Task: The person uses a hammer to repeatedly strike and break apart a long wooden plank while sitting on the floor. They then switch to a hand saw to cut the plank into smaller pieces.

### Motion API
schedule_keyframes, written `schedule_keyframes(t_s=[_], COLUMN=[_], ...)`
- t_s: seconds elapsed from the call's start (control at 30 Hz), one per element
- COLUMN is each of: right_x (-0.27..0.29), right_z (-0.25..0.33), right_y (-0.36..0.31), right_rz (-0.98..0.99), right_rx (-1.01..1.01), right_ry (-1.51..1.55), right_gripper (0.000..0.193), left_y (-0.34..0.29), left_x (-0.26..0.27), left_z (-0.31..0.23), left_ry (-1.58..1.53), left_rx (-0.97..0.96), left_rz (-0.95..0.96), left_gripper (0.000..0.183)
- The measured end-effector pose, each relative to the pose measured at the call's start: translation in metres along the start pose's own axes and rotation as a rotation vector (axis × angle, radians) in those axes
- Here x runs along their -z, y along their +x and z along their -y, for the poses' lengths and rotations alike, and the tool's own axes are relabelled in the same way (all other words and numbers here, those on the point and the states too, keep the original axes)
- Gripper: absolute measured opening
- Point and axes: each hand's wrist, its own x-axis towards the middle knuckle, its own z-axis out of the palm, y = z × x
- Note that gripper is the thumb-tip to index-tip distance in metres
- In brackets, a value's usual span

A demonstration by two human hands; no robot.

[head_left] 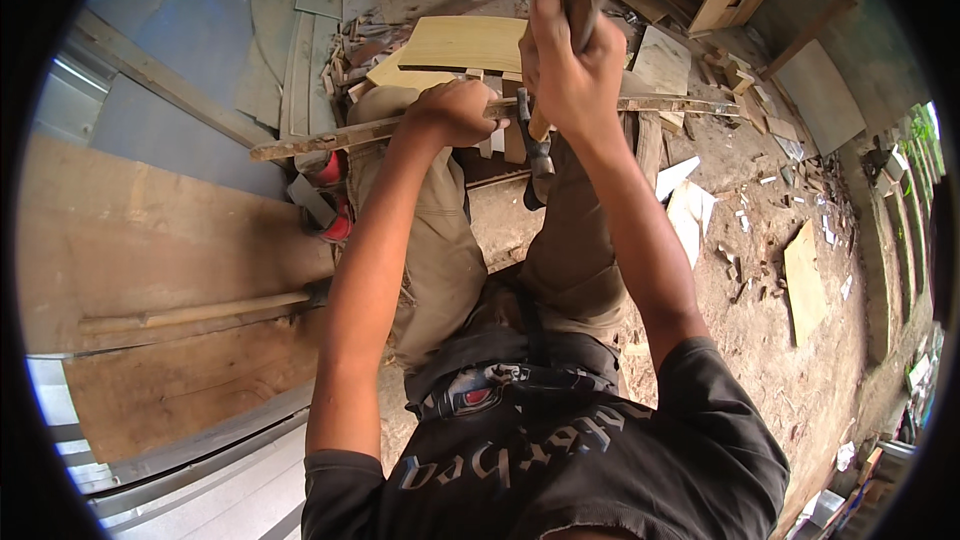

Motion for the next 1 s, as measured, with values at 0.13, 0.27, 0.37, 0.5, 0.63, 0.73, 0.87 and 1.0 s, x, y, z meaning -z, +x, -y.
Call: schedule_keyframes(t_s=[0.13, 0.27, 0.37, 0.5, 0.63, 0.73, 0.87, 1.0], right_x=[0.009, 0.001, 0.009, 0.005, 0.012, 0.028, 0.029, 0.031], right_z=[0.0, 0.014, 0.001, 0.0, -0.028, -0.067, -0.026, 0.02], right_y=[-0.031, -0.058, -0.075, -0.078, -0.107, -0.141, -0.122, -0.084], right_rz=[0.065, -0.1, -0.067, -0.133, -0.142, -0.167, -0.109, -0.157], right_rx=[0.15, -0.096, 0.047, 0.114, 0.147, -0.106, -0.056, -0.24], right_ry=[0.031, 0.12, -0.157, -0.186, -0.136, -0.028, 0.19, 0.364], right_gripper=[0.03, 0.034, 0.038, 0.038, 0.034, 0.041, 0.043, 0.046], left_y=[-0.006, 0.003, -0.001, 0.002, 0.028, 0.02, 0.011, 0.012], left_x=[0.016, -0.003, 0.006, 0.005, 0.013, 0.02, 0.023, 0.016], left_z=[-0.02, -0.002, -0.016, -0.01, 0.029, 0.021, 0.013, 0.012], left_ry=[0.006, -0.01, 0.066, 0.115, -0.09, -0.079, -0.105, -0.039], left_rx=[0.057, -0.003, 0.035, -0.008, -0.051, 0.007, -0.037, -0.041], left_rz=[0.102, 0.041, 0.081, 0.111, 0.404, 0.428, 0.379, 0.315], left_gripper=[0.033, 0.029, 0.029, 0.03, 0.029, 0.036, 0.04, 0.037])
